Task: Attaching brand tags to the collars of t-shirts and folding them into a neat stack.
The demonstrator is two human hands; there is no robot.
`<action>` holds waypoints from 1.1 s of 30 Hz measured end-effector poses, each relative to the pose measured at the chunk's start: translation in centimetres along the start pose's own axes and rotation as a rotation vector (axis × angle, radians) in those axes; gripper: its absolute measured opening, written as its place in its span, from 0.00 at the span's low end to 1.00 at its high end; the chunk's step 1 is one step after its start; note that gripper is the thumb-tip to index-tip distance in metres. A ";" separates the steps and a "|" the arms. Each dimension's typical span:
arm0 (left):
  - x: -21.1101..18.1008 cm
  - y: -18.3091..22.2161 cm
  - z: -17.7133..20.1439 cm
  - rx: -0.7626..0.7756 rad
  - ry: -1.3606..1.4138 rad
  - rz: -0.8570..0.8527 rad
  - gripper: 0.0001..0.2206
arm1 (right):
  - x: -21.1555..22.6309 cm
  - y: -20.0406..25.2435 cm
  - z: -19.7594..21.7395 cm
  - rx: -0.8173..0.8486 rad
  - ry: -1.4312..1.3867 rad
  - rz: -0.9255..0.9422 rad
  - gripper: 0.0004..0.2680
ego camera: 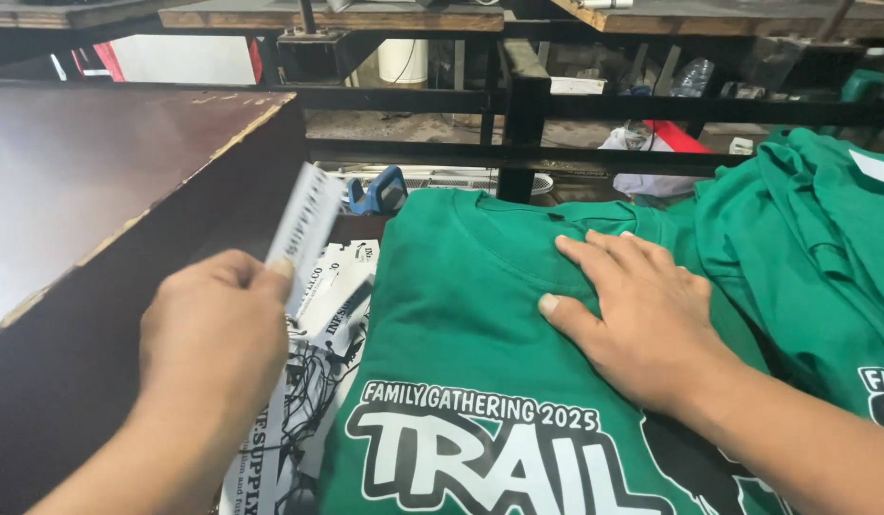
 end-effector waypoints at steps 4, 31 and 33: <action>-0.2 -1.0 -0.9 0.057 0.381 -0.027 0.16 | 4.9 0.2 1.1 -0.164 -0.279 0.338 0.21; -2.4 1.9 0.6 0.305 0.430 -0.079 0.15 | 14.3 -1.4 0.1 0.549 -1.847 -0.190 0.13; -3.4 3.2 1.1 0.317 0.287 0.007 0.11 | 14.0 -1.4 0.2 0.365 -1.604 -0.242 0.02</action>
Point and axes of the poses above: each hand's wrist, its own y-axis away from the middle knuckle, its own z-axis out of the back of the hand, x = y × z, the point moved 1 cm from there along -y, towards the middle knuckle, and after that the axes turned 3 degrees about z, right-handed, at the moved point
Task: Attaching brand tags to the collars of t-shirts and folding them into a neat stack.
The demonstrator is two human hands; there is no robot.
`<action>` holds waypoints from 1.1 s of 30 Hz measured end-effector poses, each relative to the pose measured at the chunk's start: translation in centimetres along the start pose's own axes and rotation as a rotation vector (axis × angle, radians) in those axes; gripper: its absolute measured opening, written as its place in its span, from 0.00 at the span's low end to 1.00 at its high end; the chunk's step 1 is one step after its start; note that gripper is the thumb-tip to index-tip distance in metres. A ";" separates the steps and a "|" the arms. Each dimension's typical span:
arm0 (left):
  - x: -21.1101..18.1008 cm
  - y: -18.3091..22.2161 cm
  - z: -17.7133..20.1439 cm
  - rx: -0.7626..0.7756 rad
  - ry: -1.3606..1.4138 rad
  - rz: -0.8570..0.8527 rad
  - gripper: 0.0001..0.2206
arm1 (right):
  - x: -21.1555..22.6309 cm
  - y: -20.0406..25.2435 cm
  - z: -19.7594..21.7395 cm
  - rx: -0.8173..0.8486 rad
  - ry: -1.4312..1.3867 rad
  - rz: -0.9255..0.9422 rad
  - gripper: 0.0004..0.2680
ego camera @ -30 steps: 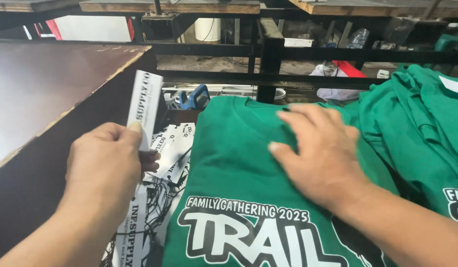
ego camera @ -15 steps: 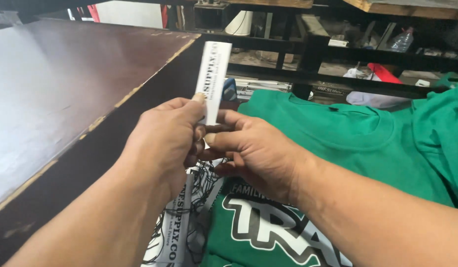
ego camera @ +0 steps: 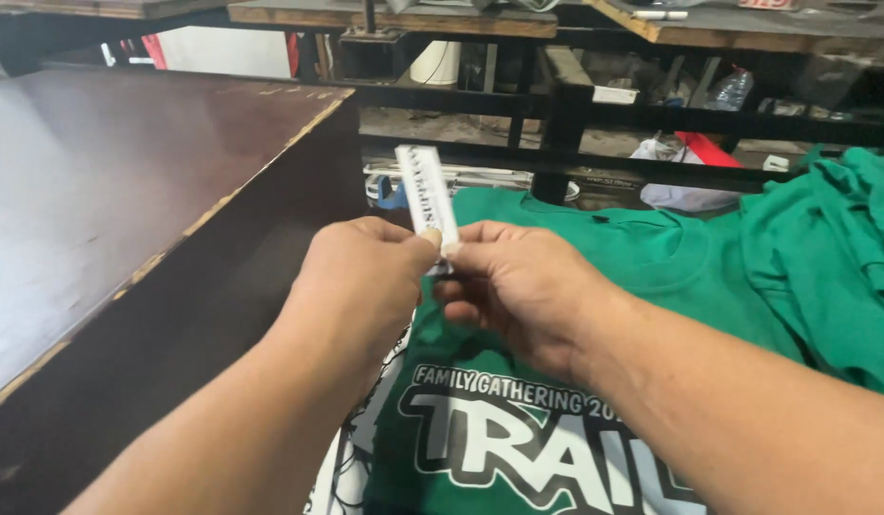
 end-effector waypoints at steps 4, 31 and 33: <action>1.1 -0.7 -1.3 0.049 0.010 0.032 0.13 | 1.7 -2.7 3.0 -0.158 0.086 0.024 0.01; -0.3 -0.3 -6.8 0.112 0.710 0.128 0.06 | 4.6 2.0 15.9 -0.430 0.383 0.076 0.07; -1.4 0.7 -6.9 0.041 0.252 -0.059 0.11 | 4.5 1.5 15.7 -0.410 0.372 0.138 0.02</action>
Point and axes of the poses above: each hand's wrist, its own y-axis away from the middle knuckle, its own z-axis out of the back of the hand, x = y × z, the point moved 1 cm from there along -y, towards the middle knuckle, and after that the axes turned 3 degrees about z, right-handed, at the moved point
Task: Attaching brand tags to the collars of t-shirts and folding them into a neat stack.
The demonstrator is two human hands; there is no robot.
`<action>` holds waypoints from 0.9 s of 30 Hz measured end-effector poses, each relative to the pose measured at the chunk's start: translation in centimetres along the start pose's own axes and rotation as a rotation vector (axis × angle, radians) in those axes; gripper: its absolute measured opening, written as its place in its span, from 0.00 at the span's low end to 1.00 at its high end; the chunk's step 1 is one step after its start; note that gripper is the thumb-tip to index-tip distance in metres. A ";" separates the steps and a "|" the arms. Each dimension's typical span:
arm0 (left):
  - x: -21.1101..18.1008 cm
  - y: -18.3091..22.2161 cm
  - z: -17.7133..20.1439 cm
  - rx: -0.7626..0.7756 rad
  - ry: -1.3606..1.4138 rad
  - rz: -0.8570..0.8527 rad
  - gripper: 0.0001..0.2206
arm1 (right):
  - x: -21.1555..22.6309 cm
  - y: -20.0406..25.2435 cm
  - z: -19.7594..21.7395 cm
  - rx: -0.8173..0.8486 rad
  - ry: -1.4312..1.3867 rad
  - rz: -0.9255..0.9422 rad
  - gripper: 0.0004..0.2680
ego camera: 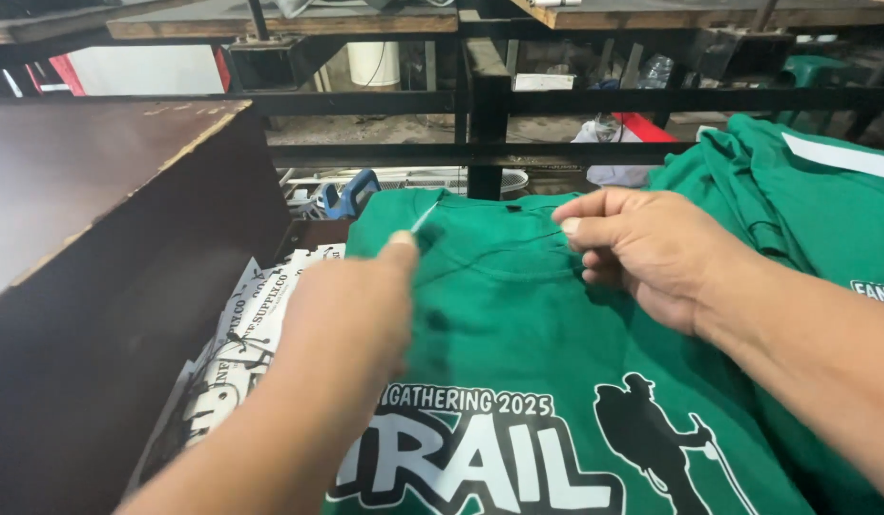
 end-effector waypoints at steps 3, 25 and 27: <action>-1.5 1.4 -1.5 -0.024 -0.704 -0.283 0.20 | -0.5 -0.6 0.0 -0.003 -0.042 0.081 0.08; -2.9 -6.7 -8.9 0.384 -0.502 -0.294 0.11 | 2.5 -3.4 -0.6 0.156 -0.031 -0.053 0.12; -2.9 -6.4 -8.9 0.362 -0.471 -0.206 0.11 | 2.3 -3.6 -0.9 0.155 -0.065 -0.102 0.12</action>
Point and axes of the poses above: each hand's wrist, its own y-axis away from the middle knuckle, its own z-axis out of the back of the hand, x = y × z, the point moved 1 cm from there along -y, towards the middle knuckle, and after that the axes turned 3 degrees about z, right-handed, at the moved point
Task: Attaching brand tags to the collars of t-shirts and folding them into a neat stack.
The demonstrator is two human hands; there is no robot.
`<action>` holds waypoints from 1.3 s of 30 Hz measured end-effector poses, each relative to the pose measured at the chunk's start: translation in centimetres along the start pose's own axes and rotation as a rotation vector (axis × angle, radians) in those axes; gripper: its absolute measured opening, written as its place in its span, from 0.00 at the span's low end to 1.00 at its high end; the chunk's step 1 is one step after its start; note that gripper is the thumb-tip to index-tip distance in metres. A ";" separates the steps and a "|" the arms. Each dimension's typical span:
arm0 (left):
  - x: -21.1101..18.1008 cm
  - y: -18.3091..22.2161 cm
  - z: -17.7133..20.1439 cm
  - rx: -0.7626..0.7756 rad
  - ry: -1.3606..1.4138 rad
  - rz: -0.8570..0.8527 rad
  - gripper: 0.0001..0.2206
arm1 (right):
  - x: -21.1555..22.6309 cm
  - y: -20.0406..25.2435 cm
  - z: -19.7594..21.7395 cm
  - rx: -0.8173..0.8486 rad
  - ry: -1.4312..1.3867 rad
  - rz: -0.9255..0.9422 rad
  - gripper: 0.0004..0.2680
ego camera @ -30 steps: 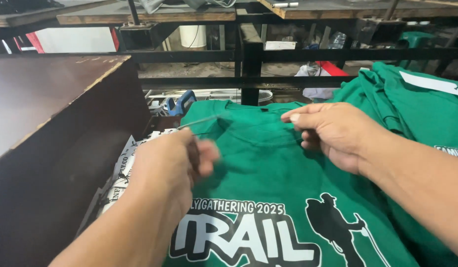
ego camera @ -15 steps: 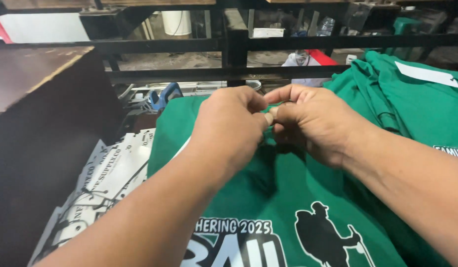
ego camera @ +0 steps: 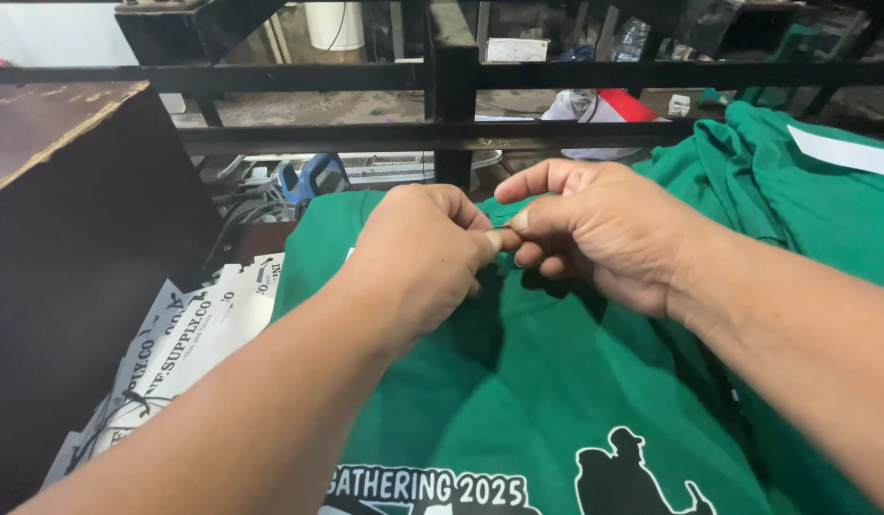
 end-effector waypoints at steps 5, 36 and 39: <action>0.6 0.9 0.2 0.008 0.087 -0.013 0.07 | -0.5 0.3 -0.8 -0.006 0.063 0.007 0.12; 2.5 -0.7 -1.8 -0.086 -0.099 -0.127 0.07 | -4.0 0.4 -0.6 -0.072 0.138 0.267 0.10; 2.6 -0.7 -2.0 -0.132 -0.153 -0.176 0.09 | -4.5 0.3 -1.2 -0.085 0.326 0.302 0.11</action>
Point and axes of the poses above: each hand's wrist, its own y-axis away from the middle knuckle, its own z-axis out of the back of the hand, x = y × z, the point moved 1 cm from there along -y, towards the middle knuckle, and after that the axes turned 3 degrees about z, right-handed, at the moved point
